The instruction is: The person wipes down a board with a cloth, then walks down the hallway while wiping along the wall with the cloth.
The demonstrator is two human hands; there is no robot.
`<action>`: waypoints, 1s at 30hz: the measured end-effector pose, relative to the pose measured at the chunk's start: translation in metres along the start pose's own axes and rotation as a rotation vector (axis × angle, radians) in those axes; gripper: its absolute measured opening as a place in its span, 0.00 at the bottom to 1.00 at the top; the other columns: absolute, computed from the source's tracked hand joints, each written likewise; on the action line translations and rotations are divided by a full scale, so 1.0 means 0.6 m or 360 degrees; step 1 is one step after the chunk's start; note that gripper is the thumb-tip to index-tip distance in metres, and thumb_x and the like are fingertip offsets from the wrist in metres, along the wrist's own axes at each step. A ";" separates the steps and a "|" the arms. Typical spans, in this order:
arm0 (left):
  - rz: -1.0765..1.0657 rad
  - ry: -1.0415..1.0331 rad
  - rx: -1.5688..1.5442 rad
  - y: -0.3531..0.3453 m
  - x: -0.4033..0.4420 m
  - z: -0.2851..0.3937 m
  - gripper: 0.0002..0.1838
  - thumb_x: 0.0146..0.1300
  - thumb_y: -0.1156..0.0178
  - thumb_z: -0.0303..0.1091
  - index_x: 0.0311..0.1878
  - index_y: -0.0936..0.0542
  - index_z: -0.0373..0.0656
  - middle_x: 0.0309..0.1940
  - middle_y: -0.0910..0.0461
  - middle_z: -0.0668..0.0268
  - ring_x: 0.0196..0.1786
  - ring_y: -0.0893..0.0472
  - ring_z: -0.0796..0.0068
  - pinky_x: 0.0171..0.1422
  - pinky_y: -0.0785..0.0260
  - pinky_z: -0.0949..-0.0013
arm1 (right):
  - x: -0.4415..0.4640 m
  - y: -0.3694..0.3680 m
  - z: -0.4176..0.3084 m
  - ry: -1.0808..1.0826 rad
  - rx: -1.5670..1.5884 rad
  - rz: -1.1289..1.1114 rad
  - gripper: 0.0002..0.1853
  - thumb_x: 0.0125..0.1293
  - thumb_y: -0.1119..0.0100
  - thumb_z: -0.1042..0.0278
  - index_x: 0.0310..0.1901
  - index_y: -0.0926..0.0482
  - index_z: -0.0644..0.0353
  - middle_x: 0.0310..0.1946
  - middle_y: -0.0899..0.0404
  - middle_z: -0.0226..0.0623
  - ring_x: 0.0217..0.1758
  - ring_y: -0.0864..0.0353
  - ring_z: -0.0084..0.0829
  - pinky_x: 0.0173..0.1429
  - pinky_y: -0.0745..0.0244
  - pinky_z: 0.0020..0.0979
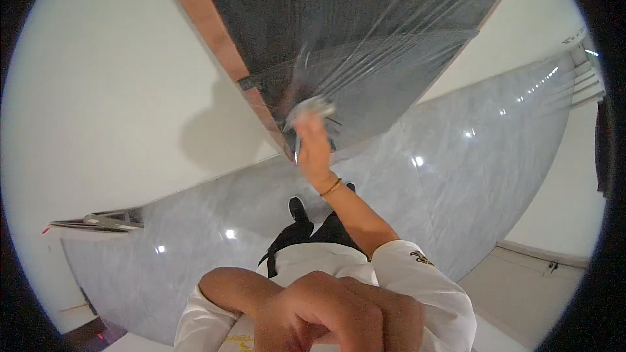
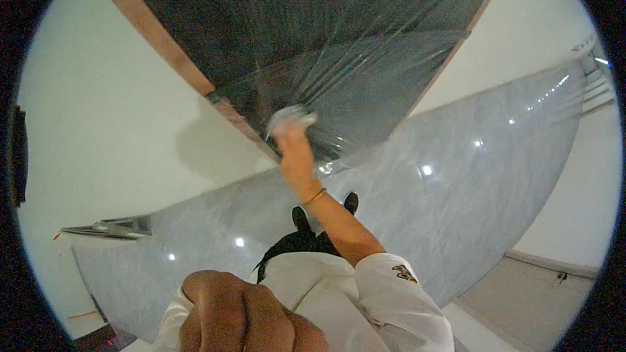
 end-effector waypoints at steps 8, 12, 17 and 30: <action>-0.0047 -0.0027 -0.0160 -0.022 -0.037 0.027 0.05 0.57 0.38 0.23 0.37 0.22 0.34 0.26 0.23 0.56 0.17 0.25 0.78 0.17 0.35 0.79 | 0.035 0.016 -0.074 0.0542 -0.0061 -0.0106 0.22 0.56 0.54 0.85 0.52 0.22 0.61 0.60 0.30 0.47 0.67 0.38 0.51 0.69 0.42 0.45; -0.0661 -0.0166 -0.0299 -0.004 -0.044 0.048 0.05 0.59 0.41 0.23 0.39 0.21 0.35 0.29 0.21 0.55 0.21 0.23 0.74 0.22 0.30 0.76 | -0.041 -0.016 -0.066 0.0824 0.0045 -0.0686 0.19 0.58 0.51 0.82 0.50 0.21 0.61 0.55 0.26 0.42 0.64 0.33 0.50 0.67 0.39 0.45; 0.0411 0.0486 0.1142 0.088 -0.163 0.166 0.06 0.54 0.35 0.23 0.34 0.23 0.38 0.30 0.23 0.62 0.36 0.24 0.69 0.38 0.31 0.68 | 0.013 0.011 -0.135 0.0812 0.0008 -0.0477 0.18 0.54 0.45 0.78 0.48 0.21 0.56 0.52 0.26 0.35 0.62 0.31 0.48 0.64 0.33 0.41; 0.0439 0.3287 0.3245 0.326 -1.202 0.384 0.09 0.37 0.39 0.38 0.24 0.19 0.47 0.22 0.19 0.60 0.27 0.18 0.63 0.29 0.27 0.57 | -0.231 0.090 0.125 0.0137 -0.0056 -0.1352 0.25 0.53 0.48 0.83 0.55 0.25 0.52 0.65 0.35 0.36 0.67 0.37 0.40 0.69 0.38 0.36</action>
Point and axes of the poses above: each hand's wrist, its own x-axis towards the middle knuckle, its own y-axis out of the back of the hand, z = x × y, the point moved 3 cm from there along x, towards the middle knuckle
